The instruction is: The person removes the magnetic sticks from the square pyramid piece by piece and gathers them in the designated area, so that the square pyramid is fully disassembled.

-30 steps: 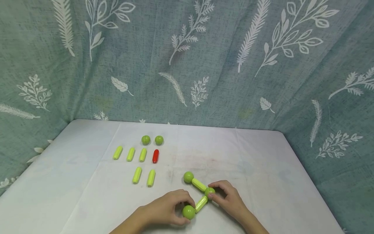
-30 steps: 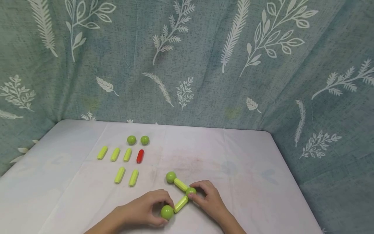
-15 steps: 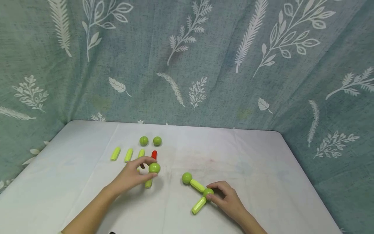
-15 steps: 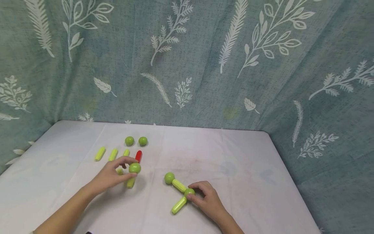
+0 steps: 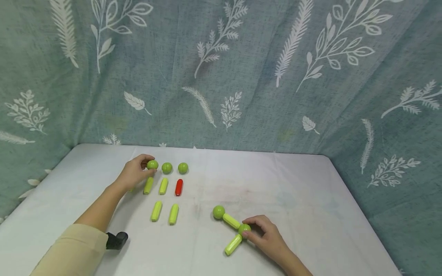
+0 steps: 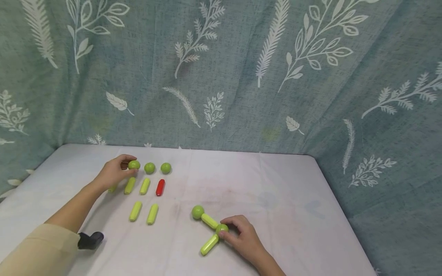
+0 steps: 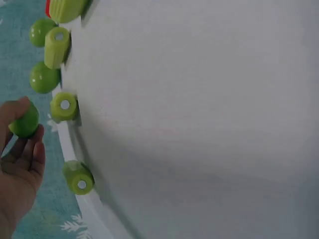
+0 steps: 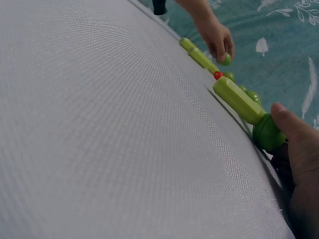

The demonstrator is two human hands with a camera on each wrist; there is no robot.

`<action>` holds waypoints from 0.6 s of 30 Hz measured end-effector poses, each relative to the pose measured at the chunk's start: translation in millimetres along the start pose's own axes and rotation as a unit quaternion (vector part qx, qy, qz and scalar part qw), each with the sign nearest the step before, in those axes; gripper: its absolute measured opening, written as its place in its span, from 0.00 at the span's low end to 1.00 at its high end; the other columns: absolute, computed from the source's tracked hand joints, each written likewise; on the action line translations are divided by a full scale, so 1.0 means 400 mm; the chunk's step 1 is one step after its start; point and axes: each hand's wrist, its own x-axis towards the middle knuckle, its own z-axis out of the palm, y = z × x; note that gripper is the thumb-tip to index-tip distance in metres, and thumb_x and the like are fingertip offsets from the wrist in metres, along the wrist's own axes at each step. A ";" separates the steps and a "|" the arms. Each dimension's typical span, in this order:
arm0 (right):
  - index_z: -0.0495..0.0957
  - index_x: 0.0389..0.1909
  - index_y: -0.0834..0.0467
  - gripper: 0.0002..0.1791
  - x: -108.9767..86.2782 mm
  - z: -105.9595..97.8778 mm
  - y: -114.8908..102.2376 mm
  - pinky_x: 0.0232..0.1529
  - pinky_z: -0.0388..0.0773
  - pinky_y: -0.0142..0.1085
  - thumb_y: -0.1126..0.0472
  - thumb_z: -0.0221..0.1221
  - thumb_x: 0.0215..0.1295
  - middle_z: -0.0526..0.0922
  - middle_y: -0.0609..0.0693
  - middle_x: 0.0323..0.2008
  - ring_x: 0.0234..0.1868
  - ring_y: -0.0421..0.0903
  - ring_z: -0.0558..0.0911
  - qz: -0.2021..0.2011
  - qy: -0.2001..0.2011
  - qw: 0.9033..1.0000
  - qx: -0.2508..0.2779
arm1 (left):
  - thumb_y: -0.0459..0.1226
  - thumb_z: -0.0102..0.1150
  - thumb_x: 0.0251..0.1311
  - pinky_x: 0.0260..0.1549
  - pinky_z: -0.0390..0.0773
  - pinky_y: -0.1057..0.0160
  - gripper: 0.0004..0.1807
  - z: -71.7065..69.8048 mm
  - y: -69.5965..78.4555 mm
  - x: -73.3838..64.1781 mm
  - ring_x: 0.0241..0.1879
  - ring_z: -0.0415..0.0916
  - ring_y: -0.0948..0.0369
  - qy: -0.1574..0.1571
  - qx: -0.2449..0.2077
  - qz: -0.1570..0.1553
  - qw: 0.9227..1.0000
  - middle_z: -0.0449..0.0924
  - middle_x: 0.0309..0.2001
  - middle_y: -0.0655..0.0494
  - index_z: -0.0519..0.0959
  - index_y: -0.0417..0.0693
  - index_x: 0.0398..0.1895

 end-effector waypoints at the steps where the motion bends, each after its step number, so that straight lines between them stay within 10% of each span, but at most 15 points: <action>1: 0.79 0.43 0.54 0.12 0.000 0.001 0.000 0.45 0.77 0.32 0.58 0.65 0.57 0.80 0.40 0.41 0.44 0.38 0.77 0.000 0.001 1.000 0.000 | 0.37 0.57 0.63 0.55 0.69 0.43 0.27 -0.001 -0.007 0.010 0.58 0.66 0.39 -0.005 -0.001 -0.011 1.000 0.67 0.58 0.34 0.64 0.35 0.62; 18: 0.80 0.43 0.56 0.12 0.000 0.000 0.005 0.44 0.77 0.33 0.60 0.65 0.58 0.80 0.42 0.41 0.43 0.39 0.77 -0.017 0.004 1.000 -0.009 | 0.38 0.62 0.59 0.57 0.66 0.42 0.35 -0.010 -0.043 0.057 0.61 0.62 0.38 -0.048 0.006 -0.065 0.997 0.63 0.61 0.31 0.60 0.34 0.66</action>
